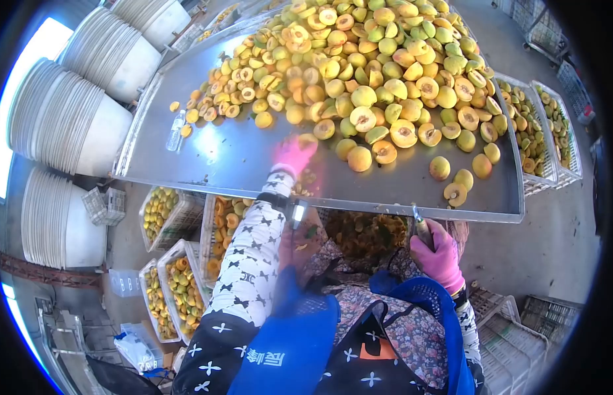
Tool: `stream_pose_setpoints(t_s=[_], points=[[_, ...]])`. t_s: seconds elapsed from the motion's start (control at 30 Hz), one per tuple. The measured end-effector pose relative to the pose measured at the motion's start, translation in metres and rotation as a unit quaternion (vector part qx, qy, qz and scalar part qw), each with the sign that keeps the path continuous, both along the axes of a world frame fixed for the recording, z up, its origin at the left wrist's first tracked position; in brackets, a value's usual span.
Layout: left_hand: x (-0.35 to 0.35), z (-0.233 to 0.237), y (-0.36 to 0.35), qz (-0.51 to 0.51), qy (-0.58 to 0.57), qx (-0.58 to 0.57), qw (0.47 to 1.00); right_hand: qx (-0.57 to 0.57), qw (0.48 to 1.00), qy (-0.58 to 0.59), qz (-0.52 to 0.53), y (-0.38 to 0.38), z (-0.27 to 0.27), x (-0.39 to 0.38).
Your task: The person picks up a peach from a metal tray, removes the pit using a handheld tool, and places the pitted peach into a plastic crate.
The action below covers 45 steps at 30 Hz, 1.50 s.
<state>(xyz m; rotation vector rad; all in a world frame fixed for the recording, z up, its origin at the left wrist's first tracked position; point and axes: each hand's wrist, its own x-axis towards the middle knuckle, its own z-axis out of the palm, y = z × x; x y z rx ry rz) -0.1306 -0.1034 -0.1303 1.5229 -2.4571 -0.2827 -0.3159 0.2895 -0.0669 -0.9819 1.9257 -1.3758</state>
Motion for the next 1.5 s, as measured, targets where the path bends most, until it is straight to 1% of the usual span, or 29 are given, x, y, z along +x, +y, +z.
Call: stream_pose_setpoints(t_s=[0.03,0.07,0.17,0.2,0.27,0.3,0.33,0.37,0.43,0.47,0.53,0.57,0.6,0.63,0.67,0.77,0.8,0.83,0.87,0.9,0.93,0.97,1.0,1.07,1.17,1.23,1.33,1.43,1.5], points=[[-0.005,-0.007,0.005,-0.041,-0.005,-0.019,0.999,0.017,0.999,-0.029,0.005,0.001,0.002,0.002],[-0.008,-0.012,0.005,-0.070,0.002,-0.033,0.997,0.004,1.000,-0.012,0.005,-0.001,-0.004,0.003],[-0.012,0.010,0.035,-0.110,0.045,-0.008,0.993,-0.021,0.998,0.057,0.025,-0.007,-0.017,0.006],[-0.010,0.014,0.047,-0.086,0.179,0.037,0.979,-0.013,0.997,0.060,0.044,-0.011,-0.014,0.005],[-0.006,0.049,0.071,-0.119,0.292,0.174,0.933,0.011,0.998,-0.039,0.040,-0.025,0.004,0.007],[-0.003,0.065,0.089,-0.158,0.311,0.198,0.916,0.028,0.995,-0.092,0.041,-0.031,0.013,0.011],[0.000,0.080,0.108,-0.196,0.330,0.225,0.896,0.023,0.984,-0.172,0.042,-0.041,0.021,0.013],[-0.004,0.095,0.128,-0.262,0.320,0.203,0.888,-0.022,0.991,-0.129,0.034,-0.050,0.025,0.015],[-0.012,0.120,0.155,-0.328,0.317,0.217,0.863,-0.115,0.993,-0.032,0.017,-0.068,0.032,0.017],[-0.014,0.130,0.164,-0.326,0.319,0.257,0.852,-0.150,0.988,-0.030,0.032,-0.076,0.037,0.018],[-0.017,0.154,0.184,-0.274,0.345,0.335,0.833,-0.219,0.973,-0.028,0.062,-0.087,0.043,0.025],[-0.020,0.152,0.192,-0.244,0.442,0.337,0.795,-0.218,0.961,-0.156,0.068,-0.087,0.045,0.031],[-0.026,0.148,0.201,-0.212,0.534,0.335,0.747,-0.215,0.932,-0.281,0.075,-0.087,0.047,0.036],[-0.033,0.142,0.211,-0.176,0.619,0.330,0.690,-0.209,0.888,-0.402,0.082,-0.088,0.048,0.041],[-0.037,0.115,0.213,-0.164,0.659,0.348,0.646,-0.205,0.876,-0.429,0.085,-0.090,0.045,0.049],[-0.041,0.114,0.222,-0.137,0.680,0.383,0.611,-0.216,0.843,-0.486,0.084,-0.089,0.037,0.059],[-0.042,0.113,0.215,-0.154,0.694,0.370,0.598,-0.163,0.860,-0.469,0.115,-0.084,0.039,0.049],[-0.040,0.116,0.210,-0.145,0.694,0.398,0.582,-0.204,0.939,-0.262,0.086,-0.081,0.036,0.047],[-0.035,0.122,0.203,-0.137,0.694,0.424,0.566,-0.235,0.969,-0.041,0.055,-0.077,0.034,0.046],[-0.029,0.129,0.197,-0.128,0.692,0.449,0.550,-0.257,0.949,0.180,0.021,-0.076,0.033,0.046],[-0.022,0.125,0.188,-0.179,0.620,0.383,0.661,-0.239,0.941,0.236,0.022,-0.073,0.039,0.044],[-0.019,0.128,0.186,-0.209,0.557,0.294,0.748,-0.214,0.935,0.281,0.027,-0.074,0.041,0.041],[-0.019,0.132,0.187,-0.236,0.482,0.201,0.820,-0.186,0.927,0.324,0.030,-0.075,0.042,0.038],[-0.019,0.134,0.190,-0.265,0.397,0.112,0.872,-0.147,0.910,0.387,0.033,-0.077,0.044,0.036],[-0.017,0.133,0.193,-0.286,0.392,0.113,0.867,-0.086,0.907,0.405,0.075,-0.078,0.042,0.032],[-0.016,0.133,0.192,-0.308,0.380,0.094,0.867,-0.095,0.893,0.432,0.081,-0.078,0.042,0.029],[-0.017,0.120,0.190,-0.337,0.414,0.073,0.842,-0.085,0.883,0.454,0.088,-0.076,0.044,0.026],[-0.016,0.124,0.193,-0.347,0.418,0.101,0.834,-0.083,0.880,0.458,0.092,-0.076,0.044,0.026],[-0.019,0.120,0.197,-0.269,0.524,0.287,0.755,-0.073,0.878,0.463,0.094,-0.076,0.044,0.027]])
